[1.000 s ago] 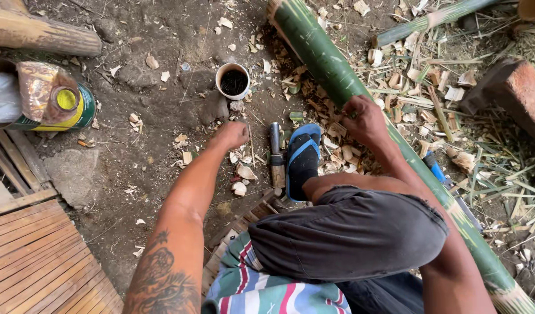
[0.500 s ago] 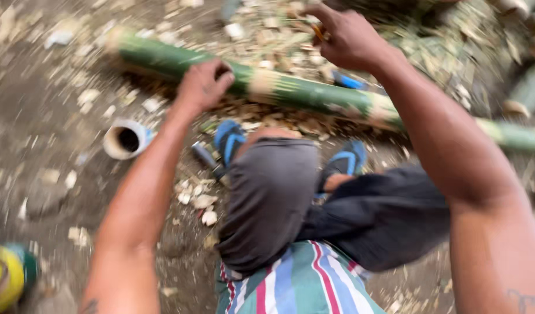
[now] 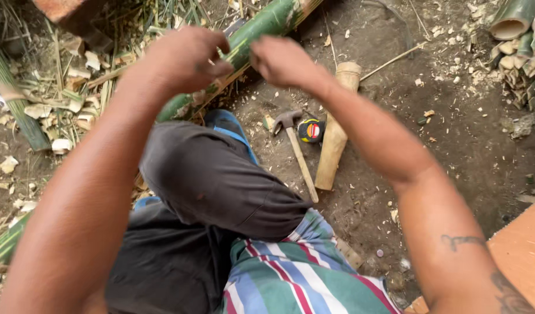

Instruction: The person measures bamboo poles with a tape measure and marks them with a pencil. They then use a hammer to drive nails into the bamboo to assemble a ladder-like structure. The person repositions the structure and continues hammering nails to secure the joints.

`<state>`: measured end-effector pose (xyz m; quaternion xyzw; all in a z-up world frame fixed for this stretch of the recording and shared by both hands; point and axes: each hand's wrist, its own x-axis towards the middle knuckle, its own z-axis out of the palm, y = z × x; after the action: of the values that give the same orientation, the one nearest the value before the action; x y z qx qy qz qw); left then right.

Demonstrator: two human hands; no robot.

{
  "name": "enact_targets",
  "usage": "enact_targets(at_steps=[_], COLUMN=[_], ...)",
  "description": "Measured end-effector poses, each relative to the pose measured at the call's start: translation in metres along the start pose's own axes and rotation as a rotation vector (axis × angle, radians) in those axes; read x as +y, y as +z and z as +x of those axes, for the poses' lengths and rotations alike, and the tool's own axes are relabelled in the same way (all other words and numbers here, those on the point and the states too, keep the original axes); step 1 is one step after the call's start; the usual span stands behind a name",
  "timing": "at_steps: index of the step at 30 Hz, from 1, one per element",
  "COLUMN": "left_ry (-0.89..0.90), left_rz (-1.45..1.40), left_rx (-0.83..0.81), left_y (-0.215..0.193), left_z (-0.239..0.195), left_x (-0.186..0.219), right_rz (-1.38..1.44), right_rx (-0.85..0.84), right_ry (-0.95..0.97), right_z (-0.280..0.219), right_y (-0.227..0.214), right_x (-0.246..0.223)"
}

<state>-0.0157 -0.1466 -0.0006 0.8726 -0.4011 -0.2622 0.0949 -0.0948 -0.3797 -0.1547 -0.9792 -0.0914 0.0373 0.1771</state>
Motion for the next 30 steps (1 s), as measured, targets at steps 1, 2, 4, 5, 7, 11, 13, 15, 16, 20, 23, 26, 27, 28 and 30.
enact_targets(at_steps=[1,2,4,5,7,11,13,15,16,20,23,26,27,28,30], left_ry=[0.027,0.055,0.049,0.05,0.058,0.192,0.174,0.145,0.125,-0.2,-0.048,-0.014,-0.009,-0.006,0.004], left_rz=[-0.001,-0.003,-0.031,-0.04,-0.039,-0.045,-0.02,-0.012,-0.016,-0.689,-1.487,-1.52,-1.347,-1.174,-0.897], left_rx=[-0.019,-0.039,-0.096,-0.113,-0.102,-0.104,-0.106,-0.092,-0.075,-0.198,-0.225,-0.088,-0.061,-0.035,0.008], left_y=[0.007,0.013,0.026,0.028,0.034,0.053,0.066,0.074,0.076,0.072,0.068,0.062,0.063,0.064,0.069], left_z=[0.008,0.015,0.025,0.031,0.04,0.062,0.072,0.081,0.086,0.102,0.103,0.1,0.097,0.095,0.089], left_x=[0.009,0.016,0.024,0.026,0.029,0.04,0.05,0.057,0.059,0.055,0.039,0.016,0.008,0.0,-0.014], right_rz=[-0.11,-0.215,-0.272,-0.373,-0.362,-0.237,-0.096,0.045,0.218,0.381,0.284,0.598,0.768,0.95,1.313], right_rx=[-0.12,-0.145,-0.495,-0.533,-0.592,-0.551,-0.556,-0.451,-0.269,0.358,0.582,0.672,0.671,0.547,0.28], right_ry=[0.15,0.198,0.474,0.457,0.543,0.648,0.707,0.718,0.683,0.285,-0.013,-0.004,0.056,0.087,0.167], right_z=[-0.023,-0.049,-0.1,-0.12,-0.15,-0.156,-0.144,-0.122,-0.115,-0.092,-0.076,-0.054,-0.048,-0.041,-0.028], right_y=[0.031,0.059,0.118,0.143,0.184,0.2,0.17,0.119,0.09,-0.012,-0.054,-0.07,-0.068,-0.064,-0.044], right_x=[0.02,0.041,0.072,0.082,0.092,0.085,0.07,0.054,0.043,-0.007,-0.034,-0.04,-0.039,-0.036,-0.034])
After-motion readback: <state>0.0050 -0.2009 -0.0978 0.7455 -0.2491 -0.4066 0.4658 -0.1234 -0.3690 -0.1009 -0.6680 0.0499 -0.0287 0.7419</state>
